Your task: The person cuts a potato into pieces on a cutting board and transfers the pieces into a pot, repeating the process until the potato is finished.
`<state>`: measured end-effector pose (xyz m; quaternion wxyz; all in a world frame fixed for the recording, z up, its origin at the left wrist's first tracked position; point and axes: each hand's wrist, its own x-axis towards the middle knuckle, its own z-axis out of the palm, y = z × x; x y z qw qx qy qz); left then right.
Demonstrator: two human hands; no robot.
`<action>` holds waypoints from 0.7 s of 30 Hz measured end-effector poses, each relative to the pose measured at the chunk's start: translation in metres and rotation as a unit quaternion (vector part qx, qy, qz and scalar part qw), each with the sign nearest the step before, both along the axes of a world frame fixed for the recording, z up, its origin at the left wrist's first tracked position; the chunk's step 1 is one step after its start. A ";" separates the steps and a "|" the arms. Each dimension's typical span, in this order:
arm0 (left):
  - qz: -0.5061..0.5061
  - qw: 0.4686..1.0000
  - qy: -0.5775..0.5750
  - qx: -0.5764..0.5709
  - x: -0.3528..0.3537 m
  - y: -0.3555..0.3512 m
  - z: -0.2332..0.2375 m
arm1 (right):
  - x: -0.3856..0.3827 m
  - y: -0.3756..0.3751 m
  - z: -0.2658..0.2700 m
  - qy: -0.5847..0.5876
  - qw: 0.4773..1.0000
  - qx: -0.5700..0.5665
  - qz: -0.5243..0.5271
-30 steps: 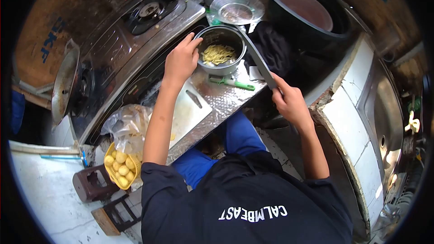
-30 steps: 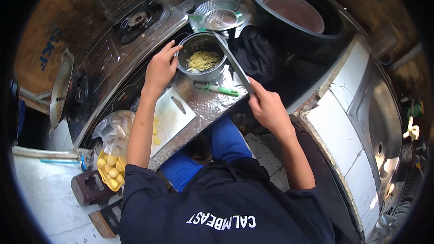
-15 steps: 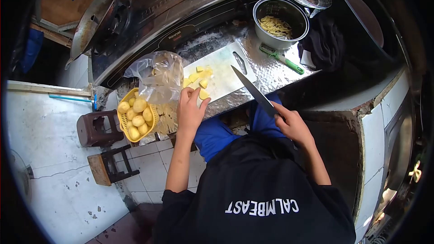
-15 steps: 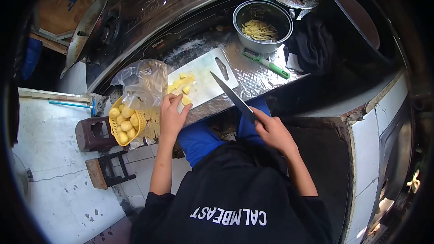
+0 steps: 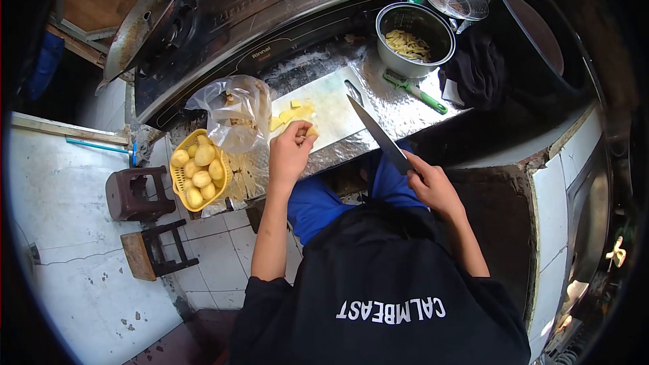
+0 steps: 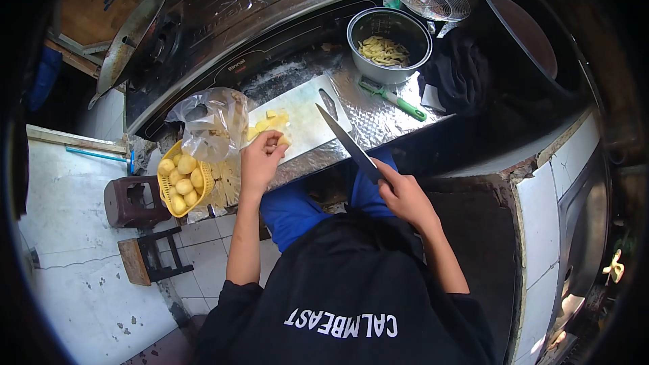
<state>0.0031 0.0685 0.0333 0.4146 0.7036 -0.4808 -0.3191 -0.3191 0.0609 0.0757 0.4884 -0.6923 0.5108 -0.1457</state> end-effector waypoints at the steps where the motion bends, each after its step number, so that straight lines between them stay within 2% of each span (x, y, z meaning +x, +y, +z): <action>1: -0.012 0.998 0.054 0.004 -0.001 -0.013 0.005 | 0.001 0.000 -0.001 -0.008 1.000 -0.009 -0.009; 2: -0.024 0.993 0.110 0.029 -0.002 -0.027 0.010 | 0.002 0.000 -0.001 -0.016 1.000 -0.018 -0.018; 3: -0.024 0.993 0.111 0.030 -0.006 -0.039 0.009 | 0.005 0.000 0.000 -0.016 1.000 -0.017 -0.018; 5: -0.023 0.999 -0.013 0.022 -0.015 -0.058 0.004 | 0.013 -0.002 0.005 0.010 1.000 -0.007 -0.022; 6: -0.041 0.992 -0.120 -0.025 -0.016 -0.060 -0.001 | 0.017 -0.004 -0.003 -0.007 0.999 -0.042 -0.002; 7: -0.044 0.991 -0.121 -0.025 -0.017 -0.058 -0.008 | 0.022 -0.003 -0.008 -0.008 0.999 -0.041 -0.005; 9: -0.010 0.953 -0.282 -0.109 -0.021 -0.051 -0.017 | 0.036 -0.005 -0.013 0.029 0.994 -0.103 0.025; 12: -0.008 0.972 -0.230 -0.045 -0.024 -0.047 -0.007 | 0.059 -0.011 -0.013 0.030 0.990 -0.127 0.058; 21: 0.044 0.966 -0.242 -0.086 -0.030 -0.046 -0.020 | 0.094 -0.030 -0.017 0.068 0.973 -0.194 0.102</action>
